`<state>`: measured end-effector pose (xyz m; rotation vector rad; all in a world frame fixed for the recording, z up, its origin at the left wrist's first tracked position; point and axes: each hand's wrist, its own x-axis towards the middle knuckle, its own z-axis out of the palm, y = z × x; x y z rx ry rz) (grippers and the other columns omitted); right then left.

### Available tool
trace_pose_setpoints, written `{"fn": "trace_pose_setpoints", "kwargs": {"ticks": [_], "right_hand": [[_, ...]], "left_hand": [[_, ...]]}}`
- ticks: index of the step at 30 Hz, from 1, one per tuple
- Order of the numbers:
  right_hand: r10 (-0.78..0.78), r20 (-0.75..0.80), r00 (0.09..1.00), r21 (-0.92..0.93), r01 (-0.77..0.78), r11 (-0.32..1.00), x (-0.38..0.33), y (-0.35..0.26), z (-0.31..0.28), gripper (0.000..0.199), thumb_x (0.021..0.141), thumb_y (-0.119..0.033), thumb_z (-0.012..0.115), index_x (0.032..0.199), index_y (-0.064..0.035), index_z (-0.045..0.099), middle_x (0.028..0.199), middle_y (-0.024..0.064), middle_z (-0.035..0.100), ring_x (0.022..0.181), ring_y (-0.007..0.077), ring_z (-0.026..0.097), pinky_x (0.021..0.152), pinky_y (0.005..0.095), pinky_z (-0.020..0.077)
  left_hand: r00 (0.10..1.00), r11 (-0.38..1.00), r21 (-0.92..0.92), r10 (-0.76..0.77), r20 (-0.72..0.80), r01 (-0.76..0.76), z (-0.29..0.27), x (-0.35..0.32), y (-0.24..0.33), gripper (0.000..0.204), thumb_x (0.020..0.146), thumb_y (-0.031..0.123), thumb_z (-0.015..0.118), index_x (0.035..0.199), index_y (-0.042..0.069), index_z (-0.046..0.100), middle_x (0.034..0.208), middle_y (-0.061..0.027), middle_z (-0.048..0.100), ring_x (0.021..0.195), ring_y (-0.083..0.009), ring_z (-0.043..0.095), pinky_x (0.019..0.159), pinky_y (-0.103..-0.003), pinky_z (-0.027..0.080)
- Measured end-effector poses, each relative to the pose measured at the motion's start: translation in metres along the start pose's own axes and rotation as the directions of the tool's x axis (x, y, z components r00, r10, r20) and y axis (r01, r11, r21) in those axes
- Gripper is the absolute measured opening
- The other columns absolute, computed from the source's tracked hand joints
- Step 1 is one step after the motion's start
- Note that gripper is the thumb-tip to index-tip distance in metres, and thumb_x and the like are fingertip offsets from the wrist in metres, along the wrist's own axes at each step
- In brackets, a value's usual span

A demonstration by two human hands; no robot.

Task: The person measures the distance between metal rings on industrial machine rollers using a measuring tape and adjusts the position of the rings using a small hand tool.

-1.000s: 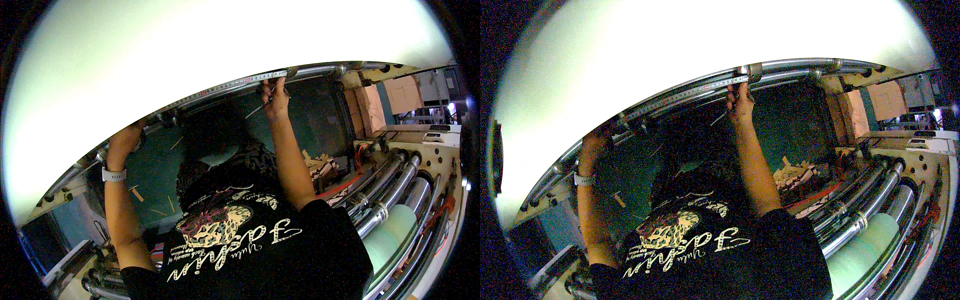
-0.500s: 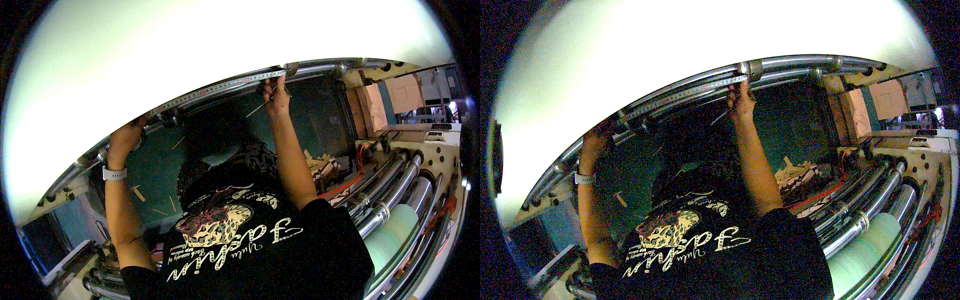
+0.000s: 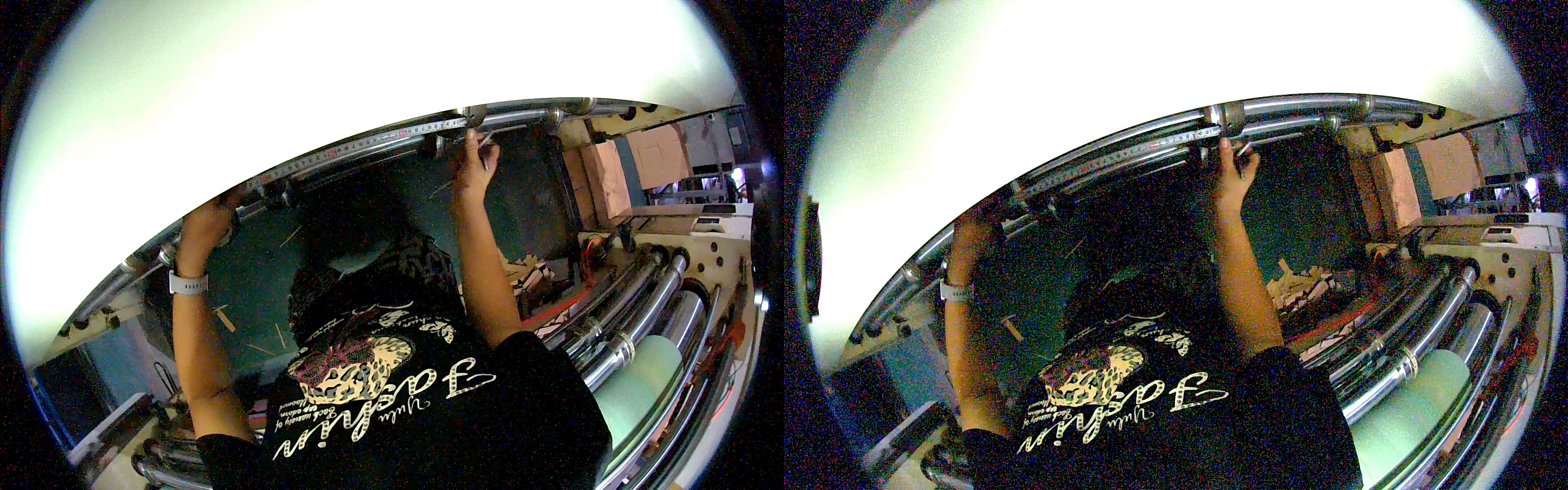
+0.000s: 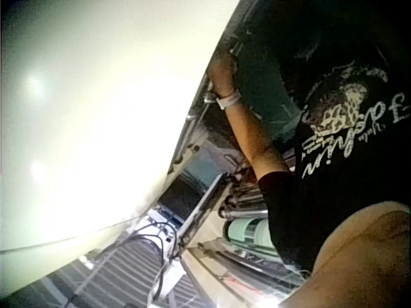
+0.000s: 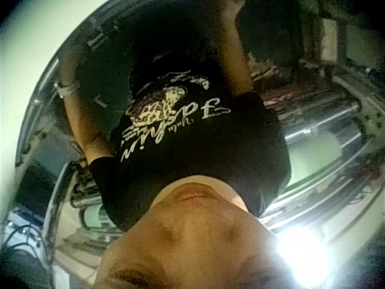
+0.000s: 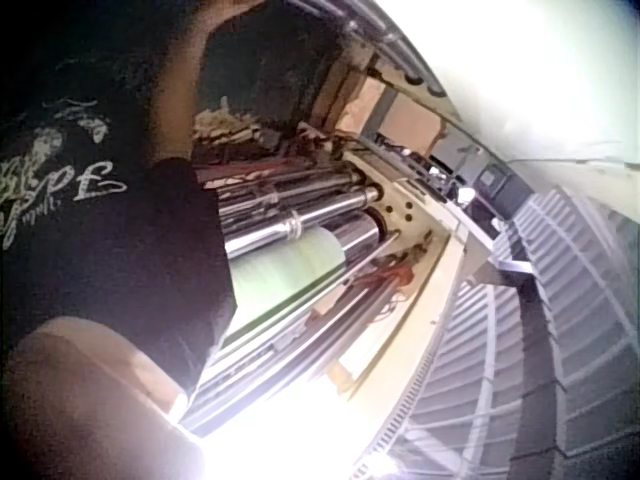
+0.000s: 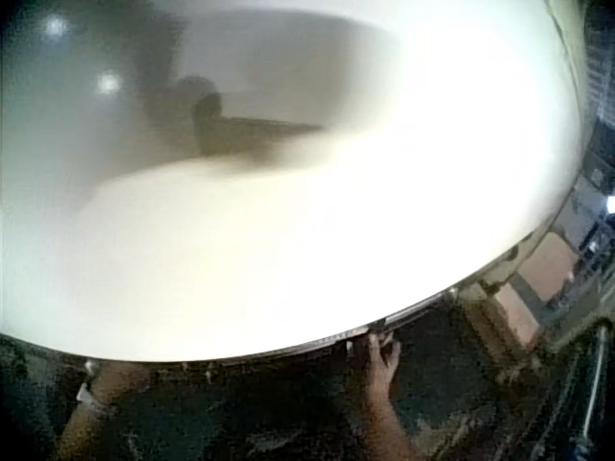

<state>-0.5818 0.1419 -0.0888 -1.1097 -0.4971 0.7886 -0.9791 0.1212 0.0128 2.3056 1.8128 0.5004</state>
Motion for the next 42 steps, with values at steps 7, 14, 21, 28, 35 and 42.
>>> {"fn": "trace_pose_setpoints", "kwargs": {"ticks": [7, 14, 21, 28, 35, 42], "right_hand": [[-0.418, 0.220, 0.881, -0.367, 0.472, 0.801, 0.023, -0.012, 0.016, 0.011, 0.082, -0.013, 0.065, 0.083, -0.0050, 0.058, 0.078, 0.0017, 0.057, 0.078, 0.0114, 0.050, 0.073, 0.0246, 0.0410], [-0.414, 0.217, 0.884, -0.230, 0.458, 0.859, 0.045, 0.002, 0.003, 0.012, 0.085, -0.014, 0.061, 0.078, -0.0085, 0.054, 0.065, -0.0048, 0.048, 0.054, 0.0037, 0.041, 0.045, 0.0204, 0.0328], [-0.254, 0.165, 0.953, -0.123, 0.275, 0.953, 0.027, -0.015, 0.023, 0.013, 0.084, -0.015, 0.062, 0.076, -0.0100, 0.053, 0.068, -0.0025, 0.053, 0.056, 0.0065, 0.045, 0.047, 0.0212, 0.0346], [-0.263, 0.191, 0.946, -0.138, 0.292, 0.947, 0.036, -0.009, 0.015, 0.017, 0.083, -0.018, 0.065, 0.073, -0.0109, 0.052, 0.062, -0.0022, 0.051, 0.050, 0.0068, 0.041, 0.044, 0.0213, 0.0311], [-0.236, 0.215, 0.948, -0.091, 0.260, 0.961, 0.033, -0.011, 0.019, 0.016, 0.083, -0.017, 0.064, 0.075, -0.0107, 0.052, 0.065, -0.0028, 0.050, 0.055, 0.0066, 0.044, 0.049, 0.0200, 0.0344], [-0.317, 0.229, 0.920, -0.111, 0.349, 0.931, 0.047, -0.005, 0.007, 0.015, 0.083, -0.015, 0.064, 0.074, -0.0110, 0.052, 0.068, -0.0019, 0.053, 0.060, 0.0066, 0.047, 0.053, 0.0198, 0.0379]], "left_hand": [[0.999, 0.999, -0.015, 0.036, -0.009, -0.036, 0.004, -0.003, -0.011, 0.032, 0.082, 0.024, 0.060, 0.107, 0.005, 0.058, 0.098, -0.0174, 0.062, 0.089, -0.0350, 0.059, 0.077, -0.041, 0.047], [0.999, 0.998, -0.054, 0.033, -0.035, -0.035, -0.006, 0.003, 0.006, 0.029, 0.078, 0.023, 0.062, 0.104, 0.009, 0.061, 0.095, -0.0144, 0.063, 0.087, -0.0329, 0.059, 0.075, -0.040, 0.047], [0.992, 0.994, -0.081, 0.059, -0.114, -0.068, 0.002, 0.003, 0.004, 0.019, 0.077, 0.022, 0.062, 0.092, 0.011, 0.064, 0.085, -0.0134, 0.064, 0.077, -0.0316, 0.061, 0.068, -0.039, 0.049], [0.998, 0.998, -0.055, 0.014, -0.058, -0.017, 0.002, 0.006, 0.003, 0.018, 0.079, 0.027, 0.058, 0.088, 0.012, 0.064, 0.078, -0.0133, 0.063, 0.073, -0.0327, 0.061, 0.066, -0.041, 0.048], [0.996, 0.994, -0.070, -0.081, 0.049, 0.084, 0.003, 0.007, 0.003, 0.019, 0.080, 0.028, 0.056, 0.086, 0.013, 0.064, 0.075, -0.0137, 0.062, 0.073, -0.0332, 0.060, 0.069, -0.042, 0.047], [0.995, 0.997, -0.036, -0.062, 0.081, 0.065, -0.002, 0.008, 0.010, 0.017, 0.081, 0.025, 0.054, 0.085, 0.012, 0.064, 0.076, -0.0142, 0.062, 0.074, -0.0338, 0.060, 0.068, -0.044, 0.047]]}}
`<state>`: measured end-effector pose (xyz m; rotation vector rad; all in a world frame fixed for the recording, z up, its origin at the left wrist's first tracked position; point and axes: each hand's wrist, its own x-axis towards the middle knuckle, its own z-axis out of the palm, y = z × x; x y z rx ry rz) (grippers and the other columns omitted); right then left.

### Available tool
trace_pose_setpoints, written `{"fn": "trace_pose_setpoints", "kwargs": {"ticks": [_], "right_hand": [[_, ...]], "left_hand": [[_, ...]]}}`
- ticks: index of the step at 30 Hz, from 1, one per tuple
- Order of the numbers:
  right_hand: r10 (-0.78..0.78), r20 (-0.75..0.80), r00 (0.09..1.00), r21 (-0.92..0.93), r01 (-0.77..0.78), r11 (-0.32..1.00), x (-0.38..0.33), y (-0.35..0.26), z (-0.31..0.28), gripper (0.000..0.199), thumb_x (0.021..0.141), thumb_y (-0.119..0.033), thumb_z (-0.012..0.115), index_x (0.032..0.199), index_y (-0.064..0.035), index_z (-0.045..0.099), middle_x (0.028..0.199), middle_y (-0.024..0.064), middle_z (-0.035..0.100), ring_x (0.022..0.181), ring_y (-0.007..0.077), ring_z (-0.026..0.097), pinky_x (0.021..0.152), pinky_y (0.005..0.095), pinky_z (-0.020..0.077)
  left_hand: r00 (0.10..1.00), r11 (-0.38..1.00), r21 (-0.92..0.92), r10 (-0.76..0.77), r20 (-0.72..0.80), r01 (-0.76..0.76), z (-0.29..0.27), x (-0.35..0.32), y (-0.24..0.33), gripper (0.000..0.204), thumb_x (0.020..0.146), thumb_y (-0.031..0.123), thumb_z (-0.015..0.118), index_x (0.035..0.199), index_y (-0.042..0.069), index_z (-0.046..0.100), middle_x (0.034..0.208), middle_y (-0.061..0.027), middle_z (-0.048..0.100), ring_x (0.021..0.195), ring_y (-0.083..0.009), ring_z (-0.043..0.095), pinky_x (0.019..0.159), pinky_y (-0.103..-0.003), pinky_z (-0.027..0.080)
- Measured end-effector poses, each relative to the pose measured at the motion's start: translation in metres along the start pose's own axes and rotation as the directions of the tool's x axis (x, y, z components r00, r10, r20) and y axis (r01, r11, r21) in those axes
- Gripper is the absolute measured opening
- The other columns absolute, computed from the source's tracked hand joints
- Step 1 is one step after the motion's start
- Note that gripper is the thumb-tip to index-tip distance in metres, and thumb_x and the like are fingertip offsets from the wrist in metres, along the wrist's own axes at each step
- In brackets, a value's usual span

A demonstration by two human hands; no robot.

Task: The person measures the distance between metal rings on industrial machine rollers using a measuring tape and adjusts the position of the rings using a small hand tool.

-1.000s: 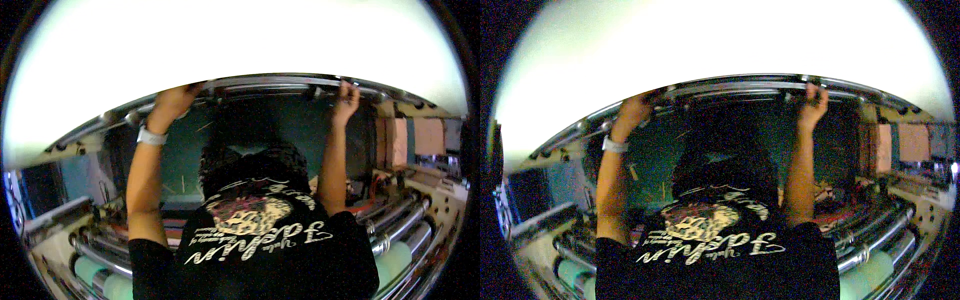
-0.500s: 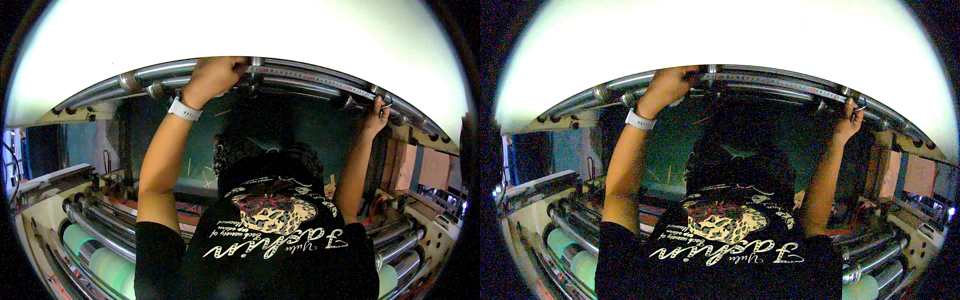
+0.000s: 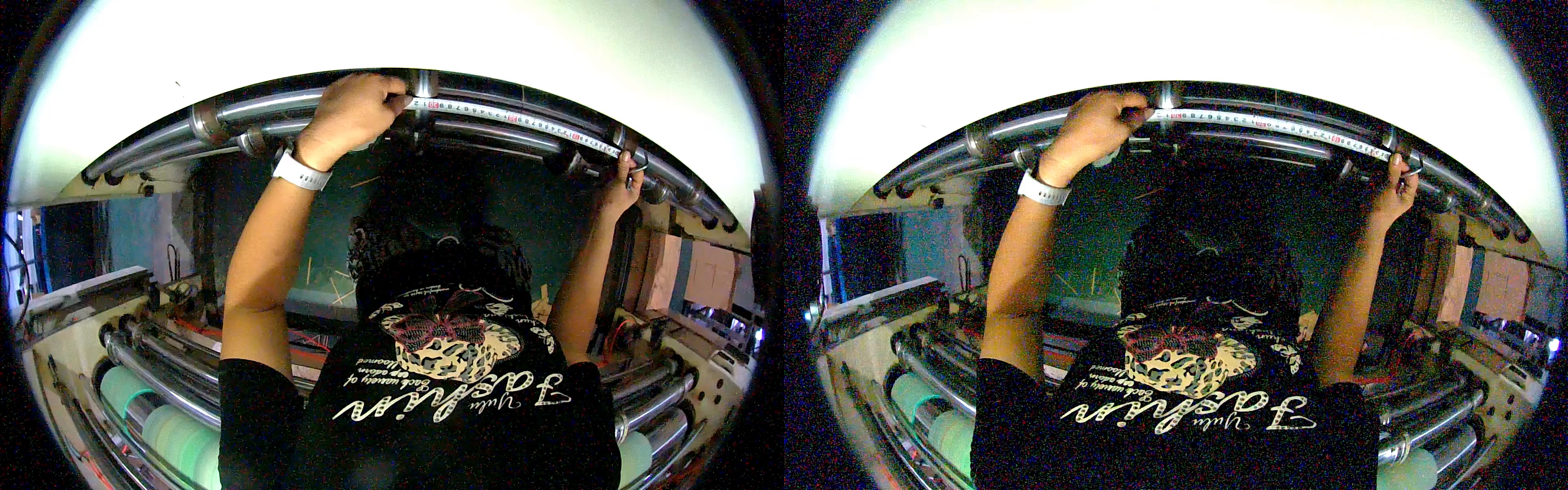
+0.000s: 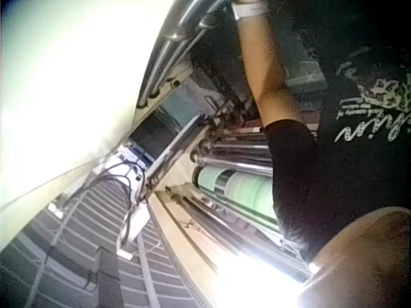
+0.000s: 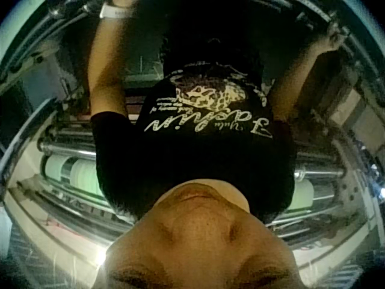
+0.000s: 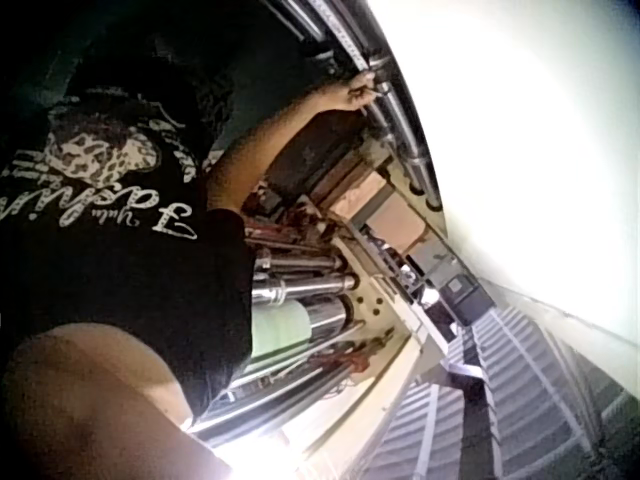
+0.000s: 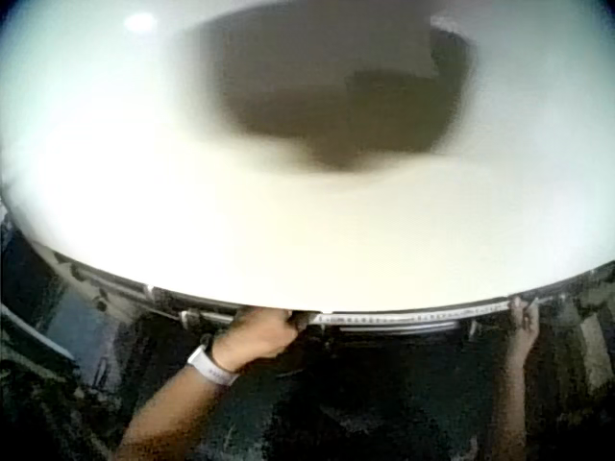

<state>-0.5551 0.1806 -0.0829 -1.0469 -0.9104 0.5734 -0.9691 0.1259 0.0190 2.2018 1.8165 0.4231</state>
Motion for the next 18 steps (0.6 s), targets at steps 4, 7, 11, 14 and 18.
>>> {"fn": "trace_pose_setpoints", "kwargs": {"ticks": [4, 7, 11, 14, 18], "right_hand": [[-0.077, -0.052, 0.996, -0.189, 0.065, 0.980, 0.008, 0.014, -0.012, 0.016, 0.082, -0.016, 0.066, 0.074, -0.0096, 0.054, 0.069, -0.0007, 0.055, 0.061, 0.0081, 0.048, 0.054, 0.0215, 0.0392], [0.014, -0.094, 0.995, -0.217, -0.035, 0.975, -0.004, 0.007, -0.006, 0.019, 0.081, -0.025, 0.067, 0.080, -0.0071, 0.060, 0.079, -0.0004, 0.058, 0.074, 0.0097, 0.049, 0.071, 0.0246, 0.0412], [0.073, -0.079, 0.994, -0.063, -0.078, 0.995, -0.032, -0.002, -0.003, 0.025, 0.082, -0.026, 0.066, 0.092, -0.0086, 0.051, 0.086, 0.0000, 0.053, 0.078, 0.0104, 0.048, 0.072, 0.0255, 0.0395], [0.404, -0.176, 0.898, 0.168, -0.377, 0.911, -0.047, 0.033, -0.018, 0.033, 0.081, -0.032, 0.066, 0.100, -0.0076, 0.052, 0.092, 0.0022, 0.054, 0.085, 0.0117, 0.049, 0.078, 0.0261, 0.0399], [0.645, 0.076, 0.760, 0.293, -0.635, 0.714, -0.054, 0.015, 0.005, 0.036, 0.082, -0.046, 0.059, 0.088, -0.0106, 0.051, 0.070, 0.0030, 0.058, 0.045, 0.0097, 0.045, 0.033, 0.0230, 0.0328]], "left_hand": [[0.995, 0.999, -0.011, 0.046, -0.087, -0.047, 0.006, -0.002, 0.000, 0.019, 0.082, 0.027, 0.052, 0.087, 0.013, 0.063, 0.079, -0.0148, 0.062, 0.077, -0.0352, 0.059, 0.068, -0.045, 0.046], [0.998, 0.999, 0.018, 0.042, -0.041, -0.041, 0.007, -0.001, -0.005, 0.021, 0.083, 0.027, 0.052, 0.090, 0.012, 0.064, 0.080, -0.0161, 0.062, 0.077, -0.0350, 0.059, 0.067, -0.045, 0.046], [0.998, 1.000, 0.001, 0.020, -0.055, -0.020, 0.005, -0.003, -0.009, 0.019, 0.080, 0.027, 0.058, 0.085, 0.009, 0.063, 0.078, -0.0171, 0.061, 0.074, -0.0361, 0.058, 0.064, -0.043, 0.046], [0.999, 1.000, 0.007, -0.005, -0.051, 0.005, -0.002, 0.000, 0.009, 0.019, 0.081, 0.025, 0.059, 0.086, 0.007, 0.063, 0.077, -0.0176, 0.061, 0.071, -0.0345, 0.059, 0.063, -0.039, 0.046], [0.999, 1.000, 0.007, -0.017, -0.044, 0.018, 0.001, 0.001, 0.002, 0.016, 0.080, 0.022, 0.061, 0.084, 0.006, 0.063, 0.071, -0.0165, 0.059, 0.063, -0.0315, 0.057, 0.059, -0.037, 0.044]]}}
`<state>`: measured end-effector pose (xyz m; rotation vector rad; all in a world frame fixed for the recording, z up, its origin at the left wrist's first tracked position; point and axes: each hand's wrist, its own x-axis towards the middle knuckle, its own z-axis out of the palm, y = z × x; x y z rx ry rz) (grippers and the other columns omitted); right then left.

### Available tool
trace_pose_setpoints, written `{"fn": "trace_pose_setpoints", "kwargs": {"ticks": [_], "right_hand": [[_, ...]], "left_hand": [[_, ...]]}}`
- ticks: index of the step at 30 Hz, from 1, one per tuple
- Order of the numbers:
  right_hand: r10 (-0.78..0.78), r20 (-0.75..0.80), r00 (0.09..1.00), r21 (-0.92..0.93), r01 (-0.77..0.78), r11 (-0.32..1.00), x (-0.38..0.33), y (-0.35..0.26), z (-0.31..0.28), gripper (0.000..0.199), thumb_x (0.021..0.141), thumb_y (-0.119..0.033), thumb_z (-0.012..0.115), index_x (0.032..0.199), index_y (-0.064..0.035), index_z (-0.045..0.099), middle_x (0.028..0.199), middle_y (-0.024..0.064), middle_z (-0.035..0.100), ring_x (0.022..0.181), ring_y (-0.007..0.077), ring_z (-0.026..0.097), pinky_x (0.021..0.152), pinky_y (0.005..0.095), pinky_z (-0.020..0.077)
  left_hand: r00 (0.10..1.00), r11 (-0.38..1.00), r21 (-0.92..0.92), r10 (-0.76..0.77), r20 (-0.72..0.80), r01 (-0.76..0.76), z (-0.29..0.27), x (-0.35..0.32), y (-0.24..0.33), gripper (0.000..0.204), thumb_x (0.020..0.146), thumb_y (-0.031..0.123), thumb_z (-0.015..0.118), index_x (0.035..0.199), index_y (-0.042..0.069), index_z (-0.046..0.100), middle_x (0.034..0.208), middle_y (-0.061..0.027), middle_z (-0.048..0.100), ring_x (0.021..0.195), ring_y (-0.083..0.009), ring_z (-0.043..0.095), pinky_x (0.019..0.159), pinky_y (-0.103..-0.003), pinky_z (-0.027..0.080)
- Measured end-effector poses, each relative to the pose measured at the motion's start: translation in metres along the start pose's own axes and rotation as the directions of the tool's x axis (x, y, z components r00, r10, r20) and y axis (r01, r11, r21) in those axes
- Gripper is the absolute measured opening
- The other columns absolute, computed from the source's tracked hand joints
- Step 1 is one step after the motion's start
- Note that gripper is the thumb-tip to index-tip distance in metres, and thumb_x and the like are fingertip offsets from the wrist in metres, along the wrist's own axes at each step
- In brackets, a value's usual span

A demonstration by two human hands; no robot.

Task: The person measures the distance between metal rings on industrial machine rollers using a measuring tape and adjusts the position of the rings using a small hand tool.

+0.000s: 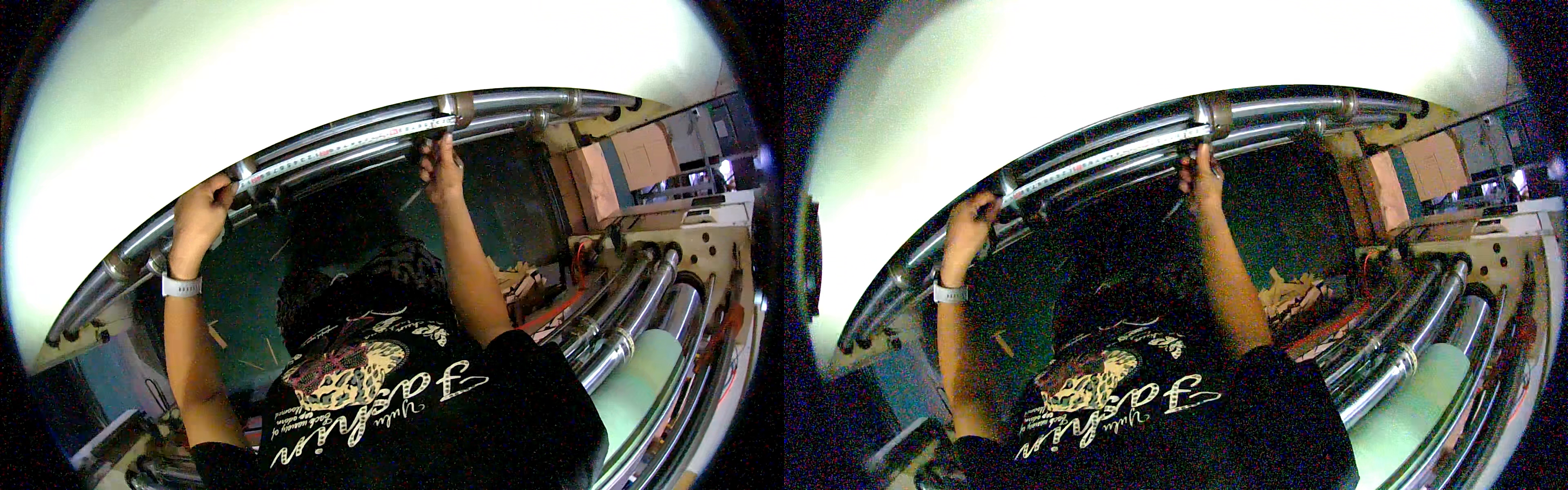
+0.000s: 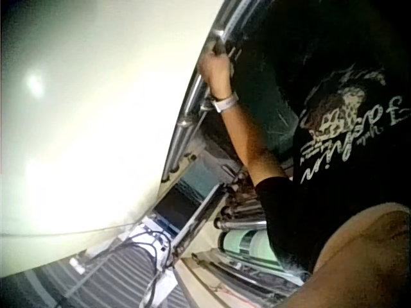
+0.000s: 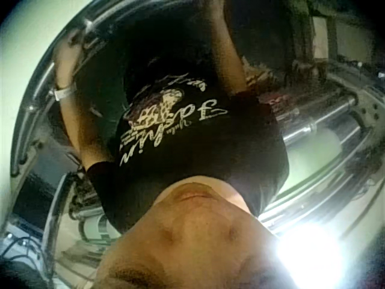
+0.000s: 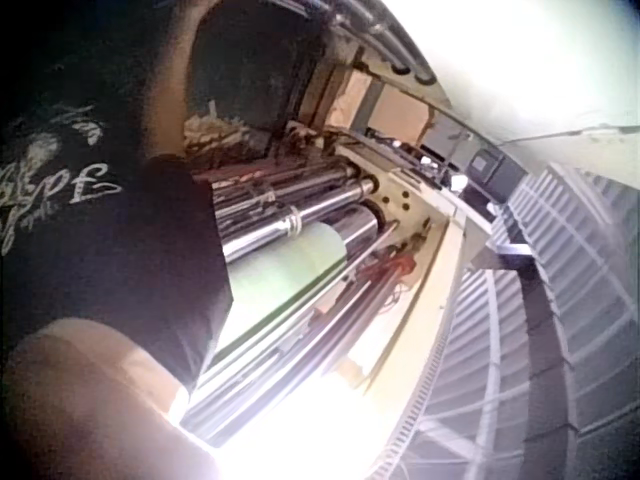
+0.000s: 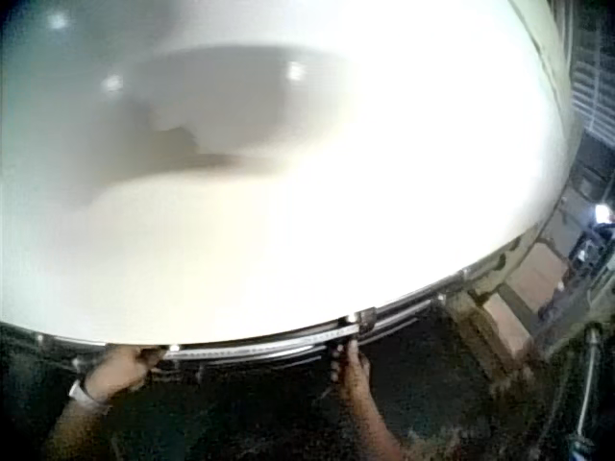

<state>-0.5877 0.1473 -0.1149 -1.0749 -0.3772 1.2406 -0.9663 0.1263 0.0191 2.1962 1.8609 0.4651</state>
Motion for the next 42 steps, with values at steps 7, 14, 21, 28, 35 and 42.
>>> {"fn": "trace_pose_setpoints", "kwargs": {"ticks": [7, 14, 21, 28, 35, 42], "right_hand": [[-0.017, -0.003, 1.000, 0.194, 0.017, 0.981, 0.009, 0.003, 0.013, 0.032, 0.084, -0.038, 0.060, 0.097, -0.0101, 0.052, 0.075, 0.0042, 0.060, 0.048, 0.0085, 0.044, 0.037, 0.0204, 0.0328], [-0.034, -0.013, 0.999, 0.204, 0.036, 0.978, 0.003, -0.001, 0.019, 0.031, 0.081, -0.039, 0.063, 0.090, -0.0103, 0.055, 0.071, 0.0023, 0.058, 0.048, 0.0078, 0.045, 0.037, 0.0202, 0.0336], [-0.038, -0.037, 0.999, 0.190, 0.044, 0.981, 0.006, 0.000, 0.016, 0.031, 0.081, -0.039, 0.064, 0.088, -0.0102, 0.054, 0.070, 0.0021, 0.058, 0.049, 0.0077, 0.045, 0.037, 0.0209, 0.0342], [-0.025, -0.019, 1.000, 0.138, 0.028, 0.990, 0.004, -0.004, 0.019, 0.036, 0.081, -0.045, 0.060, 0.090, -0.0113, 0.053, 0.072, 0.0009, 0.055, 0.053, 0.0074, 0.039, 0.043, 0.0207, 0.0293], [-0.018, -0.051, 0.999, 0.165, 0.027, 0.986, 0.000, -0.008, 0.022, 0.031, 0.080, -0.040, 0.065, 0.087, -0.0122, 0.054, 0.068, 0.0004, 0.056, 0.049, 0.0073, 0.044, 0.039, 0.0203, 0.0337], [0.004, -0.056, 0.998, 0.155, 0.004, 0.988, -0.001, -0.009, 0.021, 0.034, 0.078, -0.041, 0.066, 0.087, -0.0110, 0.053, 0.069, 0.0007, 0.056, 0.050, 0.0079, 0.044, 0.040, 0.0206, 0.0324]], "left_hand": [[0.999, 0.998, -0.064, -0.001, -0.036, -0.001, -0.002, -0.002, 0.002, 0.014, 0.080, 0.020, 0.061, 0.082, 0.006, 0.063, 0.062, -0.0139, 0.056, 0.054, -0.0249, 0.053, 0.054, -0.034, 0.042], [0.999, 0.998, -0.042, -0.042, 0.011, 0.042, -0.001, -0.001, 0.003, 0.014, 0.080, 0.020, 0.062, 0.082, 0.006, 0.063, 0.062, -0.0118, 0.057, 0.053, -0.0226, 0.052, 0.053, -0.033, 0.042], [0.998, 0.998, -0.034, -0.054, 0.032, 0.055, 0.000, 0.000, 0.003, 0.013, 0.080, 0.020, 0.062, 0.082, 0.007, 0.064, 0.060, -0.0116, 0.055, 0.051, -0.0227, 0.051, 0.053, -0.033, 0.042], [0.997, 0.997, -0.034, -0.065, 0.039, 0.067, -0.003, 0.000, 0.007, 0.014, 0.080, 0.021, 0.062, 0.081, 0.007, 0.063, 0.061, -0.0132, 0.055, 0.052, -0.0240, 0.051, 0.054, -0.034, 0.042], [0.999, 0.998, -0.054, 0.018, -0.043, -0.020, 0.006, -0.001, -0.005, 0.015, 0.080, 0.022, 0.062, 0.081, 0.007, 0.063, 0.062, -0.0126, 0.056, 0.053, -0.0240, 0.052, 0.053, -0.034, 0.042], [0.999, 0.999, -0.024, -0.034, 0.026, 0.034, 0.000, -0.001, 0.004, 0.016, 0.081, 0.022, 0.061, 0.081, 0.006, 0.063, 0.062, -0.0130, 0.056, 0.052, -0.0245, 0.052, 0.053, -0.034, 0.042]]}}
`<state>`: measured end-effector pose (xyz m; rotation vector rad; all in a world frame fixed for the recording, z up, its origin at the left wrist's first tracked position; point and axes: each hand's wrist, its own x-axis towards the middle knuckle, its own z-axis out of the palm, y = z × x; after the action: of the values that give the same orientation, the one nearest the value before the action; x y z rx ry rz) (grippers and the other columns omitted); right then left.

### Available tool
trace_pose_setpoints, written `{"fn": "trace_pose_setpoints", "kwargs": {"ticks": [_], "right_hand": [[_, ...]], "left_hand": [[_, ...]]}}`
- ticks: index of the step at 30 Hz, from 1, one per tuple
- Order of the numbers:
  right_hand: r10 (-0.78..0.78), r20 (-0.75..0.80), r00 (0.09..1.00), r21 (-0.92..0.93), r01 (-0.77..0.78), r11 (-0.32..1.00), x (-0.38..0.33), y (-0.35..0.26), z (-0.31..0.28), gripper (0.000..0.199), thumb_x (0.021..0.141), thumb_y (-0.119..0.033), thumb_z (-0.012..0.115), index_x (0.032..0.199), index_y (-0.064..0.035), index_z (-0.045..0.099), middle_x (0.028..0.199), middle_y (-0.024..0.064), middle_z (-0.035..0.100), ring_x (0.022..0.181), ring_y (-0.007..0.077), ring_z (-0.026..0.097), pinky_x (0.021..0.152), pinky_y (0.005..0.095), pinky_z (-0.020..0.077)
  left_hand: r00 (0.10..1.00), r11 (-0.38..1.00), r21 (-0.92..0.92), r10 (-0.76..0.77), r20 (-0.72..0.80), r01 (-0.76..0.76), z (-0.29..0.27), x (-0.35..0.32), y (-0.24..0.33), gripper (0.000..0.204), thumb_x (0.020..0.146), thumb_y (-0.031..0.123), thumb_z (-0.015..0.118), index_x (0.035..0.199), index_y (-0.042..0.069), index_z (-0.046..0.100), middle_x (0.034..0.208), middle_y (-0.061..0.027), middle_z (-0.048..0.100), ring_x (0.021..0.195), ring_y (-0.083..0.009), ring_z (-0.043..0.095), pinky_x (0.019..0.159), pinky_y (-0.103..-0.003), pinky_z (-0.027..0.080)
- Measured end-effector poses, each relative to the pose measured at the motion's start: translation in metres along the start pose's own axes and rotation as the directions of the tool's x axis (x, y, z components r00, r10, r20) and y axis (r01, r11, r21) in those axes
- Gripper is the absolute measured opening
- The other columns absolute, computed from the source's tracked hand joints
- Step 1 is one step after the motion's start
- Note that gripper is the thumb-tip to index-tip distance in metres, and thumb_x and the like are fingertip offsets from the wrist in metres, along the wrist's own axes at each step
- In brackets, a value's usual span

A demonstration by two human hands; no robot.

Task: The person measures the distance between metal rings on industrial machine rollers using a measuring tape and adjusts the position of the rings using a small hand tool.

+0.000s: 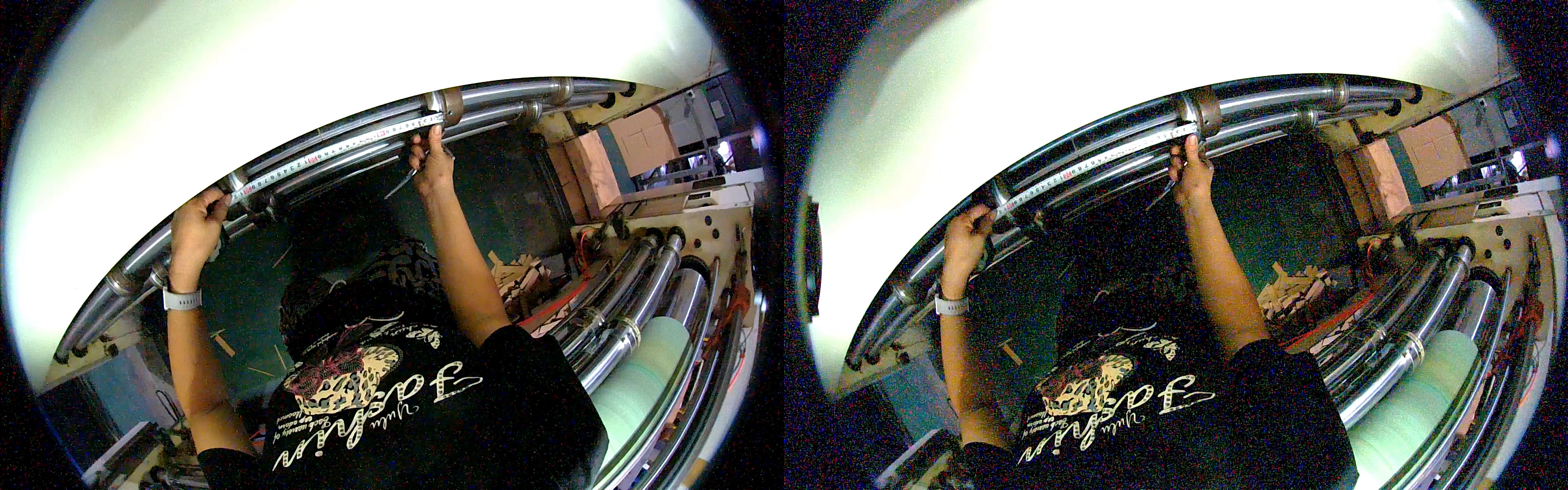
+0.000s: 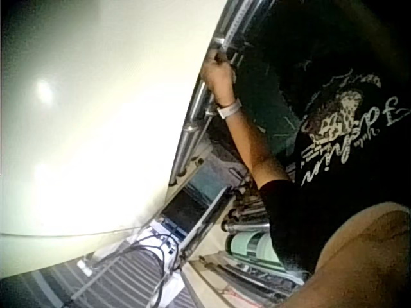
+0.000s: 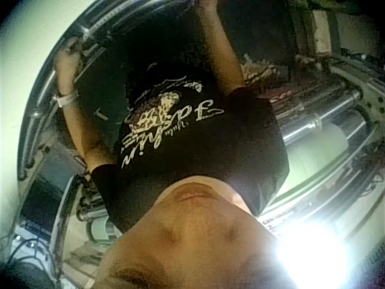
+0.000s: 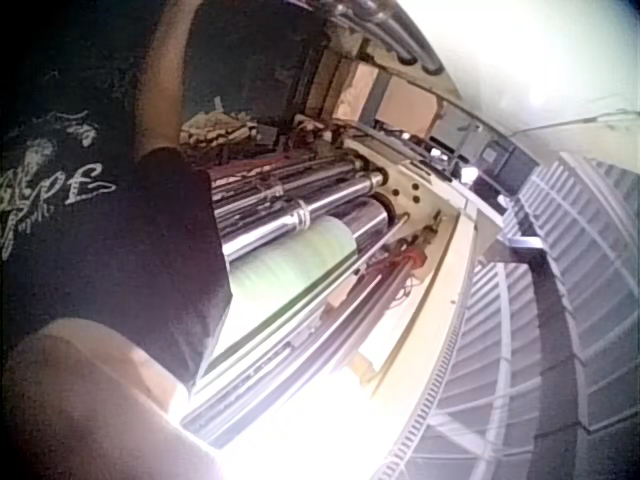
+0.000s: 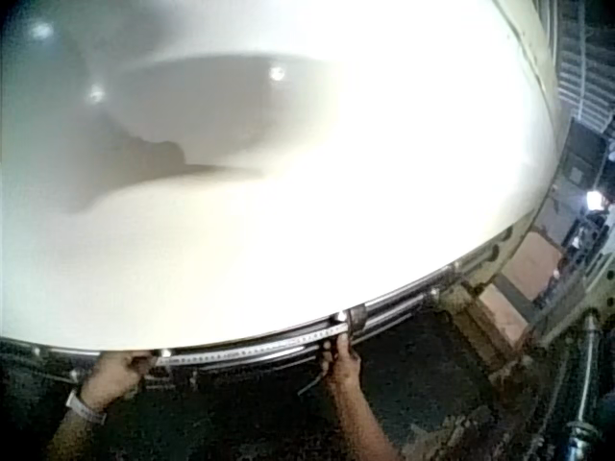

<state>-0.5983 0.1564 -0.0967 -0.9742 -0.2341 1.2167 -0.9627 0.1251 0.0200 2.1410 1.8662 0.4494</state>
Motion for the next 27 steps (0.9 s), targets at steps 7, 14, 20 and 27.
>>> {"fn": "trace_pose_setpoints", "kwargs": {"ticks": [7, 14, 20, 27], "right_hand": [[-0.475, -0.079, 0.876, -0.238, 0.446, 0.863, 0.005, -0.012, -0.018, 0.027, 0.079, -0.029, 0.069, 0.083, -0.0124, 0.048, 0.065, -0.0021, 0.049, 0.050, 0.0061, 0.043, 0.040, 0.0203, 0.0312], [-0.696, 0.254, 0.671, -0.408, 0.727, 0.552, 0.012, -0.029, 0.010, 0.010, 0.083, -0.011, 0.063, 0.077, -0.0069, 0.056, 0.072, -0.0046, 0.054, 0.065, 0.0053, 0.045, 0.057, 0.0208, 0.0377], [-0.698, 0.256, 0.669, -0.491, 0.712, 0.502, 0.028, -0.032, -0.013, 0.015, 0.082, -0.019, 0.065, 0.082, -0.0039, 0.062, 0.078, 0.0011, 0.059, 0.073, 0.0114, 0.050, 0.069, 0.0260, 0.0431], [-0.581, 0.242, 0.777, -0.400, 0.626, 0.670, 0.037, -0.036, -0.022, 0.018, 0.084, -0.021, 0.064, 0.077, -0.0067, 0.056, 0.075, -0.0025, 0.055, 0.068, 0.0081, 0.045, 0.064, 0.0235, 0.0397]], "left_hand": [[0.992, 0.995, -0.051, 0.084, -0.098, -0.089, 0.004, 0.001, -0.005, 0.014, 0.080, 0.020, 0.061, 0.081, 0.006, 0.063, 0.063, -0.0147, 0.055, 0.054, -0.0264, 0.052, 0.054, -0.035, 0.042], [0.992, 0.991, 0.113, -0.086, 0.089, 0.076, -0.008, 0.000, 0.004, 0.022, 0.081, 0.026, 0.060, 0.093, 0.008, 0.064, 0.084, -0.0165, 0.064, 0.076, -0.0307, 0.062, 0.070, -0.035, 0.048], [1.000, 0.995, 0.099, 0.028, 0.013, -0.029, 0.002, 0.002, -0.009, 0.025, 0.080, 0.029, 0.060, 0.093, 0.010, 0.066, 0.089, -0.0137, 0.064, 0.083, -0.0313, 0.061, 0.075, -0.039, 0.048], [1.000, 0.999, 0.044, 0.030, -0.008, -0.029, -0.004, -0.001, 0.003, 0.020, 0.080, 0.029, 0.057, 0.080, 0.010, 0.062, 0.071, -0.0130, 0.060, 0.068, -0.0318, 0.059, 0.063, -0.042, 0.046]]}}
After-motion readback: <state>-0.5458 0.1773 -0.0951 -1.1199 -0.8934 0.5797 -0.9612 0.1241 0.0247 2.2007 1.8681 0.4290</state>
